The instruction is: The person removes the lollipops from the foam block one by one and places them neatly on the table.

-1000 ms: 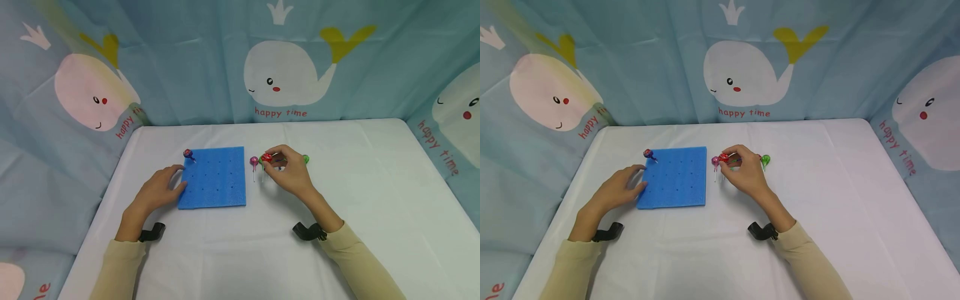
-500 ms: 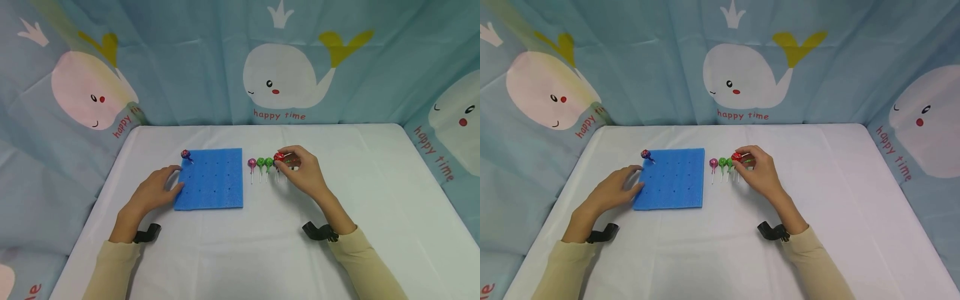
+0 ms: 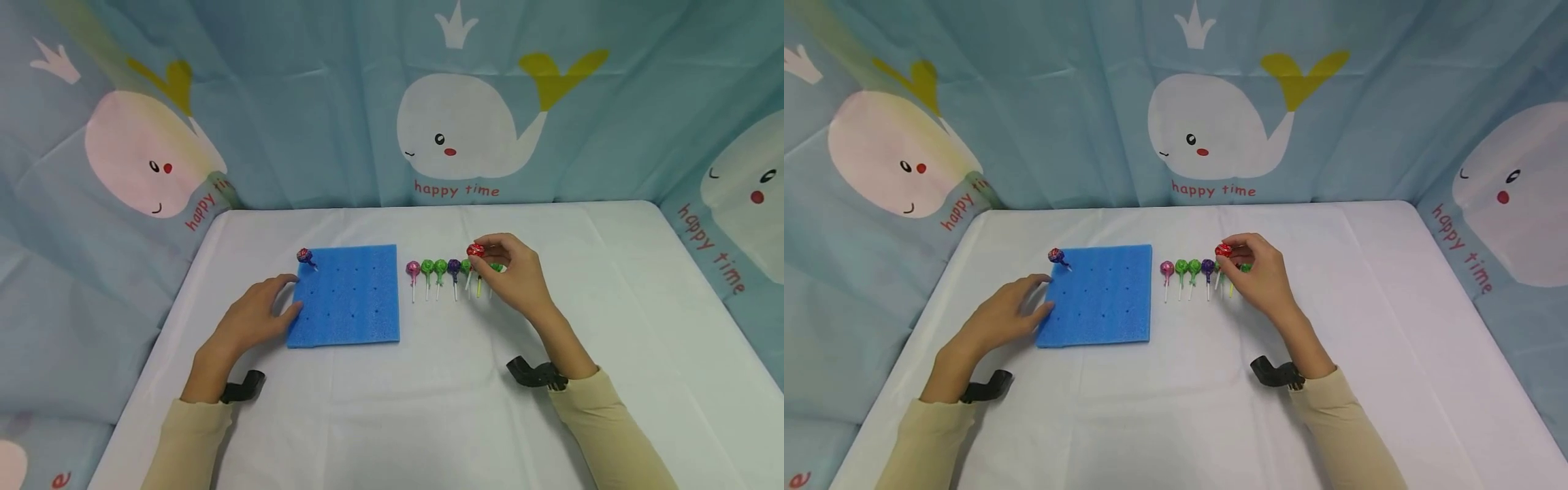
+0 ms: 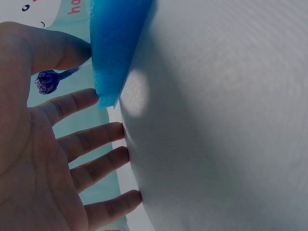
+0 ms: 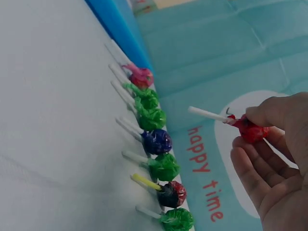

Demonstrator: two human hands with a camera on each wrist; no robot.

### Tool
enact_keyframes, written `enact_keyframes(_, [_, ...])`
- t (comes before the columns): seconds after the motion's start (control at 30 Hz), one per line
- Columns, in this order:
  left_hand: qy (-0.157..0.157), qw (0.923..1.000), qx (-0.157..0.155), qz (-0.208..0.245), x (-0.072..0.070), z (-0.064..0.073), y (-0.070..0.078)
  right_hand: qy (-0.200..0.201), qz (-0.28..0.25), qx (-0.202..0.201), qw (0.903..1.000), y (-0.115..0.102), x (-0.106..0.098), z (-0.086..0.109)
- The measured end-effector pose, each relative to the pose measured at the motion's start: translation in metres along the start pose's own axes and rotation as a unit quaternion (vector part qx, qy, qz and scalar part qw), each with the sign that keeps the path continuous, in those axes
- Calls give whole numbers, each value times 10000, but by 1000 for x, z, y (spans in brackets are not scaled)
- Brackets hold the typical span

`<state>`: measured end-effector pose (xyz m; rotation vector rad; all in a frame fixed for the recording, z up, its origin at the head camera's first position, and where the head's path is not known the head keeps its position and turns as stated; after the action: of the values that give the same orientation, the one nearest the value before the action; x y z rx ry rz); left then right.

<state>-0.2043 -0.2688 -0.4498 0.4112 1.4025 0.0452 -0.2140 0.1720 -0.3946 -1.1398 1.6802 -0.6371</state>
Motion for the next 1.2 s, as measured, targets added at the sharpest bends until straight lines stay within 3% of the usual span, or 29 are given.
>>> enact_keyframes(0.4, [58, 10000, -11, -40, -3, 1, 1, 69, 185, 119, 9997, 9, -13, -2])
enact_keyframes(0.87, [-11, 10000, -31, -58, -4, 3, 4, 58, 767, 379, 9963, 22, -27, 0])
enact_keyframes(1.07, [81, 9999, 29, -104, -7, 0, 5, -60, 807, 617, 9948, 25, -35, -2])
enact_keyframes(1.2, [-15, 9999, -94, -117, -3, 4, 4, -108, 883, 843, 9925, 32, -41, -1])
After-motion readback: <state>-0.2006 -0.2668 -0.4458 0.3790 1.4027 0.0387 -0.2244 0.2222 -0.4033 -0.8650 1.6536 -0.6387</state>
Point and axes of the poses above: each hand's wrist, its own z-axis away from the middle knuckle, its own x-axis out of the palm, y = z × x, the point moved 7 cm from there along -z, towards the middle knuckle, and after that the axes turned 4 degrees about -z, right-handed, at the moved point
